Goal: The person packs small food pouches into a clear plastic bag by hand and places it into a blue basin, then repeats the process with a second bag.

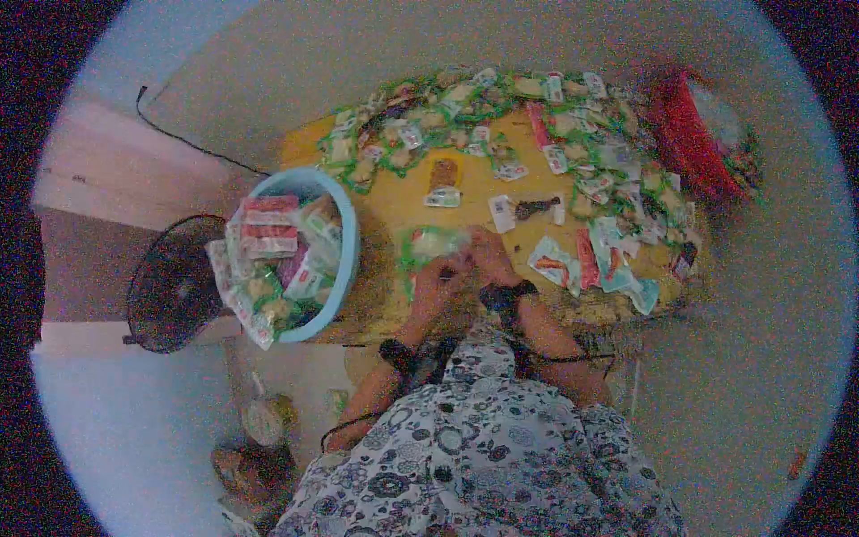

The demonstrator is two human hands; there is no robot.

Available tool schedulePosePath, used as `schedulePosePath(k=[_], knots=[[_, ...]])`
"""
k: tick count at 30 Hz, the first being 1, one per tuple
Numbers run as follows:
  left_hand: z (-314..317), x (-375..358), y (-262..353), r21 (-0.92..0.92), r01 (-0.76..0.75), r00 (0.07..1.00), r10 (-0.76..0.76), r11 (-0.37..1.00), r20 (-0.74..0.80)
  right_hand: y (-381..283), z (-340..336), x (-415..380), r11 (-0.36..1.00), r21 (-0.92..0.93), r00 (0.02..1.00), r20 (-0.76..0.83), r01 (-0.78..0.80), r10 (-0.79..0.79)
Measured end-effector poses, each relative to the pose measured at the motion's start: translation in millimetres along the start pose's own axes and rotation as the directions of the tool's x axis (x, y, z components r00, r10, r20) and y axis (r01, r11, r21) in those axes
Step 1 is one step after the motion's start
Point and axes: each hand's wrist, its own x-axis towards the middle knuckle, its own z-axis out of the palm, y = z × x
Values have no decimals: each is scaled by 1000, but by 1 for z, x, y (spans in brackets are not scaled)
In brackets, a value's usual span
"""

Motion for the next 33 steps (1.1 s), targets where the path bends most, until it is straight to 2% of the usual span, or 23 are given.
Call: schedulePosePath(k=[1,2,3,5,7,10,12,15,17,18,20,22,24,25,27,28,30,31,33], knots=[[-4,1,4,13,5,1000,-6,1000,15,-12,3,-5,993,109,997,-52,-43,49],[-4,1,8,22,9,999,-10,1000,37,16,-6,12,987,-102,992,-15,121,-123],[-4,1,15,28,13,998,-15,1000,62,64,-18,39,911,-300,959,53,283,-280],[-2,-1,14,66,45,996,-50,997,70,80,-25,50,827,-448,939,114,339,-324],[-1,-3,4,119,78,995,-86,990,59,52,-13,43,910,-385,988,47,151,-144],[-6,-1,-4,207,107,993,-115,972,23,37,-5,38,773,-504,918,124,385,-377],[-17,-1,6,269,115,993,-119,956,0,17,6,24,924,-325,979,29,199,-201],[-15,0,-41,279,188,981,-192,942,-16,5,12,23,985,-167,998,42,45,-39],[-13,-3,-53,262,116,993,-107,958,-46,23,7,31,970,-159,980,94,187,-173],[-11,-4,-55,249,77,996,-65,965,-55,55,1,41,920,-178,935,125,350,-331],[-10,-5,-40,278,147,989,-135,949,-61,56,-2,36,858,-272,900,121,435,-418],[-14,-2,-39,291,156,988,-152,944,-37,9,4,10,869,-406,954,29,283,-297],[-20,1,-54,290,112,992,-122,950,17,9,-7,0,983,-19,979,90,184,-182],[-23,3,-55,243,136,988,-148,961,33,7,-11,-3,978,178,980,141,112,-138],[-28,8,-56,144,190,977,-202,971,69,-1,-20,-10,976,216,992,110,41,-66],[-29,10,-55,202,190,975,-209,961,75,-8,-25,-12,972,235,995,97,6,-29],[-28,14,-49,316,182,971,-222,931,93,-24,-43,-20,987,157,999,26,39,-44],[-27,14,-42,320,213,963,-253,923,91,-30,-53,-24,992,117,999,-11,52,-51],[-26,15,-31,327,268,946,-312,906,91,-37,-74,-27,983,157,984,-163,93,-67]])
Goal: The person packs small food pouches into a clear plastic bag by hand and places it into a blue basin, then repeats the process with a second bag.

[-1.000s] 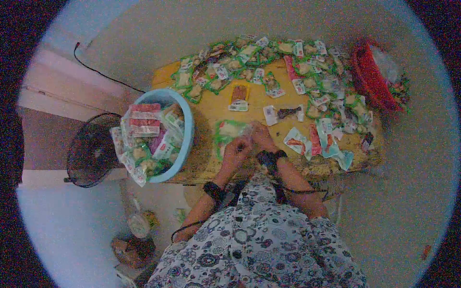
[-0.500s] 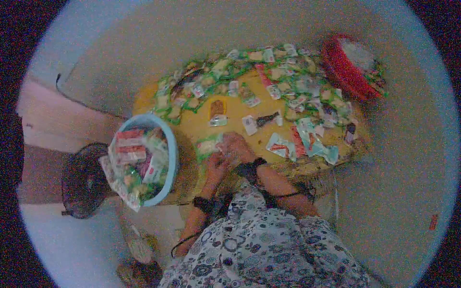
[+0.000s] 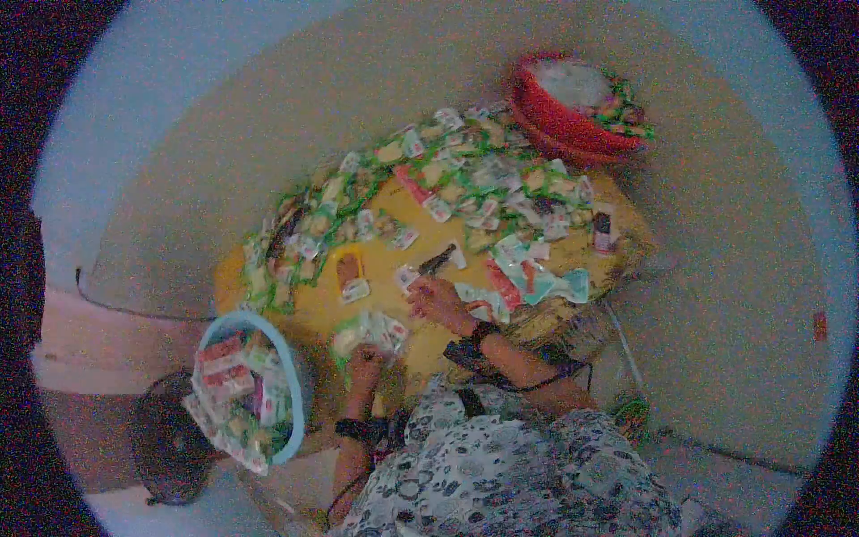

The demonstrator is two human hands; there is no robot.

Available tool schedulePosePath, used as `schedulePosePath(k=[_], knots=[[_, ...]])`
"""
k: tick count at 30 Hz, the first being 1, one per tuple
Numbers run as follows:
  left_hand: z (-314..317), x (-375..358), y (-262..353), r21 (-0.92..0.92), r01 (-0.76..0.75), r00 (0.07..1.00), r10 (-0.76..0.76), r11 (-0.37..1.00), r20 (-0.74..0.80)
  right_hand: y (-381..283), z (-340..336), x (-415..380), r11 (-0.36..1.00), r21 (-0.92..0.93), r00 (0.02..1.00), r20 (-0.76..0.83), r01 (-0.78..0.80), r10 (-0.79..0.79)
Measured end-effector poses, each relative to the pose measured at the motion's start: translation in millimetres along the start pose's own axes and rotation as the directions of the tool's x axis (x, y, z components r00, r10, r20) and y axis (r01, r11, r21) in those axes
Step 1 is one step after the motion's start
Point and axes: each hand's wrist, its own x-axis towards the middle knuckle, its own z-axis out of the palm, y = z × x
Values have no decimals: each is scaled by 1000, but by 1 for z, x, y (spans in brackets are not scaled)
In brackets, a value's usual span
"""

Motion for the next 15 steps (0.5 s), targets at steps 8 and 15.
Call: schedulePosePath(k=[8,15], knots=[[5,7,-38,-71,-184,982,181,980,-53,-65,-136,22,865,-232,721,-479,446,-500],[-7,21,-70,20,-91,991,89,996,103,-94,-289,21,441,-881,563,-455,-172,-690]])
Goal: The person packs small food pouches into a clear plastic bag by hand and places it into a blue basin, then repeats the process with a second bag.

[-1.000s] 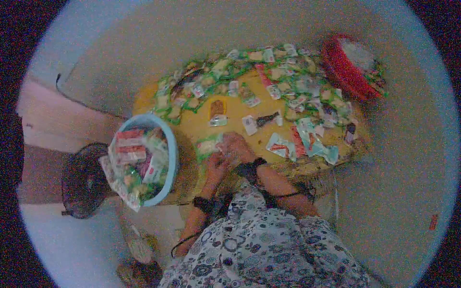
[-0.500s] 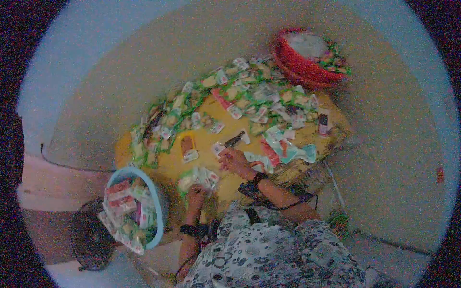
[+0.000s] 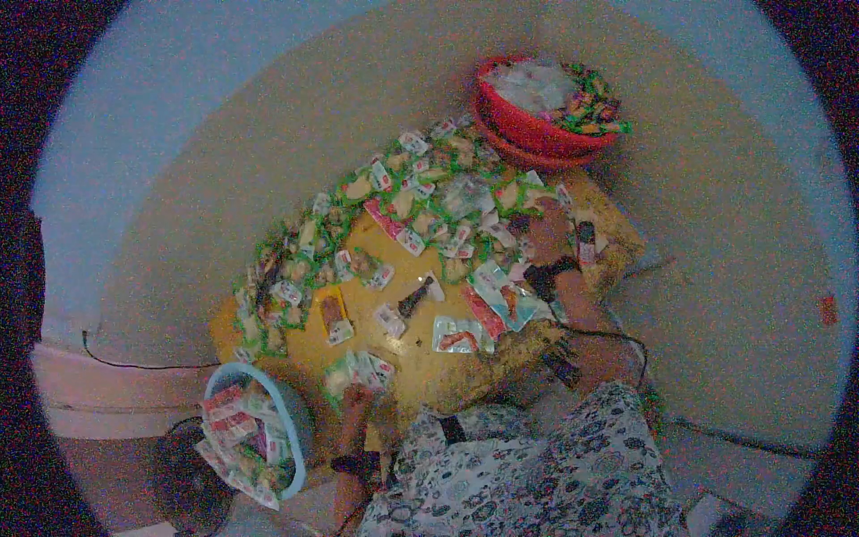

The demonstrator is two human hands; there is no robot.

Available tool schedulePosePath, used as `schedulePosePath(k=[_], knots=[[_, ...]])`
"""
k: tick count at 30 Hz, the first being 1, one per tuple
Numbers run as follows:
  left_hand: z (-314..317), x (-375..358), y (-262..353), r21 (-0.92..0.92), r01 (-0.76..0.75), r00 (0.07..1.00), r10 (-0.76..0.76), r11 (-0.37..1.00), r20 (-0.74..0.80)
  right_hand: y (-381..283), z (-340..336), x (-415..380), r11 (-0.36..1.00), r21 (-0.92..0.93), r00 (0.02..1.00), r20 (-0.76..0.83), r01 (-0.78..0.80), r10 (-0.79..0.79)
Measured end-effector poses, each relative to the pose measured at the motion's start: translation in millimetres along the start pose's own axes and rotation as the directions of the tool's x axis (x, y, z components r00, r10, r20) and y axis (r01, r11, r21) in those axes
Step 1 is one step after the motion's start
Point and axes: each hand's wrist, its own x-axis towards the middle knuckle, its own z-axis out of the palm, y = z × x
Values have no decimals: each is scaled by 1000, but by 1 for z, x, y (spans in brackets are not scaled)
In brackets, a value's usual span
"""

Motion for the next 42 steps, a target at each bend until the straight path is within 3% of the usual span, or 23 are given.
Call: schedulePosePath(k=[3,6,9,12,15,18,21,24,25,27,29,30,31,33,34,35,36,37,38,41,42], knots=[[0,-13,34,-198,46,998,-53,979,-33,20,-6,15,939,-288,980,-11,189,-200],[-2,-21,85,-183,112,990,-125,977,-59,10,-13,23,950,-293,984,164,111,-65],[-4,-22,92,-247,145,988,-154,958,-18,12,-5,28,933,-326,983,144,152,-110],[-5,-23,107,-217,206,978,-208,954,13,7,-8,36,940,-328,953,304,95,10],[-2,-18,71,-235,-21,1000,17,972,-20,-11,-14,34,890,-442,947,320,115,37],[1,-14,30,-277,1,998,-17,961,-55,19,6,38,892,-385,951,281,237,-131],[5,-9,16,-207,-121,989,100,971,-108,2,-9,37,893,-400,972,191,205,-137],[6,-3,18,-58,-396,910,383,916,-157,-26,-23,39,994,-84,996,48,-64,69],[6,-4,10,-156,-293,950,270,943,-155,-36,-28,37,984,160,996,66,-76,66],[7,-8,2,-344,-74,991,31,936,-127,-57,-30,33,786,610,992,115,-104,41],[-1,-16,33,-312,76,997,-77,947,10,-63,-25,18,832,549,967,159,80,-197],[-9,-18,56,-290,147,989,-131,946,74,-69,-20,1,811,582,951,218,53,-219],[-14,-25,71,-298,92,995,-79,950,55,-76,-17,-16,791,611,931,277,22,-240],[-21,-37,96,-300,-14,1000,17,954,6,-137,-32,-62,639,694,862,498,-330,-95],[-24,-42,105,-328,23,1000,-16,945,24,-176,-45,-87,528,682,797,604,-506,-16],[-26,-45,113,-354,60,998,-47,933,43,-168,-33,-103,766,641,874,402,-55,-274],[-28,-48,122,-379,99,995,-79,920,66,-150,-17,-118,780,463,787,241,421,-568],[-32,-49,136,-354,119,991,-87,928,104,-177,-25,-136,757,651,754,528,-64,-391],[-37,-52,145,-334,131,986,-87,933,144,-204,-33,-154,585,594,634,755,-552,-169],[-28,-64,182,-588,229,973,-179,776,144,-210,-16,-177,786,422,141,904,-452,-404],[-22,-63,176,-488,189,979,-122,852,166,-200,0,-192,823,489,121,872,-288,-475]])
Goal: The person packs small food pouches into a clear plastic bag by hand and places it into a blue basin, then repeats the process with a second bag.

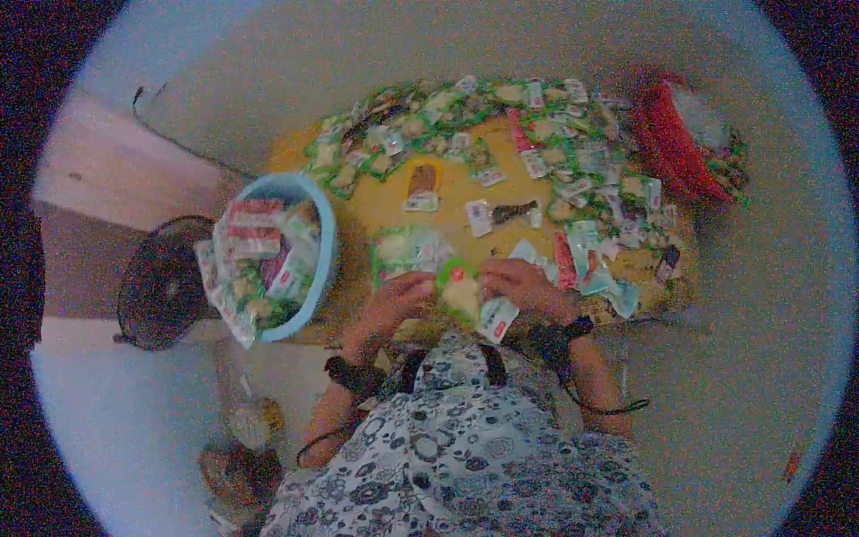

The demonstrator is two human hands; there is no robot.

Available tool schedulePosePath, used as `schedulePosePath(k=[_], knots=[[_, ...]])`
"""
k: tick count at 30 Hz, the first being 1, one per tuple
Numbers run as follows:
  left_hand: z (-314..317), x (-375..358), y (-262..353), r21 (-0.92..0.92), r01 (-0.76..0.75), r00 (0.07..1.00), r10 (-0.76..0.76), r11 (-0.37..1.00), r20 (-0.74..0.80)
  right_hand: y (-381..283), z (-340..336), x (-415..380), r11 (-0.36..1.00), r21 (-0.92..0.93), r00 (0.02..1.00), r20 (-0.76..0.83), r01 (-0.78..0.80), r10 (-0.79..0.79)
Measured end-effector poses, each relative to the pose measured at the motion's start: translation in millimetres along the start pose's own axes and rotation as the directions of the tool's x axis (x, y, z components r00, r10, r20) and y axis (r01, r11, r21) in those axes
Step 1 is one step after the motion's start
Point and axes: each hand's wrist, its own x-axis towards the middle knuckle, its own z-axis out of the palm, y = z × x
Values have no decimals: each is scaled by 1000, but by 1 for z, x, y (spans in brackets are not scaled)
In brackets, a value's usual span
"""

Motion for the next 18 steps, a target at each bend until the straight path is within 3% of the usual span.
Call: schedulePosePath(k=[1,2,3,4,5,7,8,10,14,17,18], knots=[[0,5,-13,124,-38,998,31,992,57,6,13,8,984,-163,997,42,74,-68],[-2,7,-23,245,-83,991,54,966,124,8,21,11,978,-166,986,125,127,-107],[-3,7,-31,220,-99,989,72,971,127,-4,28,13,970,-167,968,206,179,-143],[-4,6,-39,196,-118,987,93,973,132,-12,33,12,991,-121,975,219,57,-29],[-4,5,-43,173,-135,984,112,976,135,-8,35,12,995,-93,989,147,21,-7],[-6,1,-48,187,-4,1000,3,982,3,3,47,7,998,-34,999,0,-44,44],[-8,-3,-52,179,63,996,-52,982,-66,7,56,4,989,117,995,-28,-92,96],[-10,-4,-56,108,-25,999,30,994,-42,13,74,-7,892,421,974,-79,-162,214],[-4,2,-74,92,-166,983,171,982,-60,40,79,-13,909,383,968,-113,-166,225],[1,6,-86,21,-174,980,175,985,-97,12,74,-20,937,269,932,-226,-221,285],[2,6,-82,-44,-105,989,99,993,-114,10,66,-23,942,210,903,-290,-263,317]])
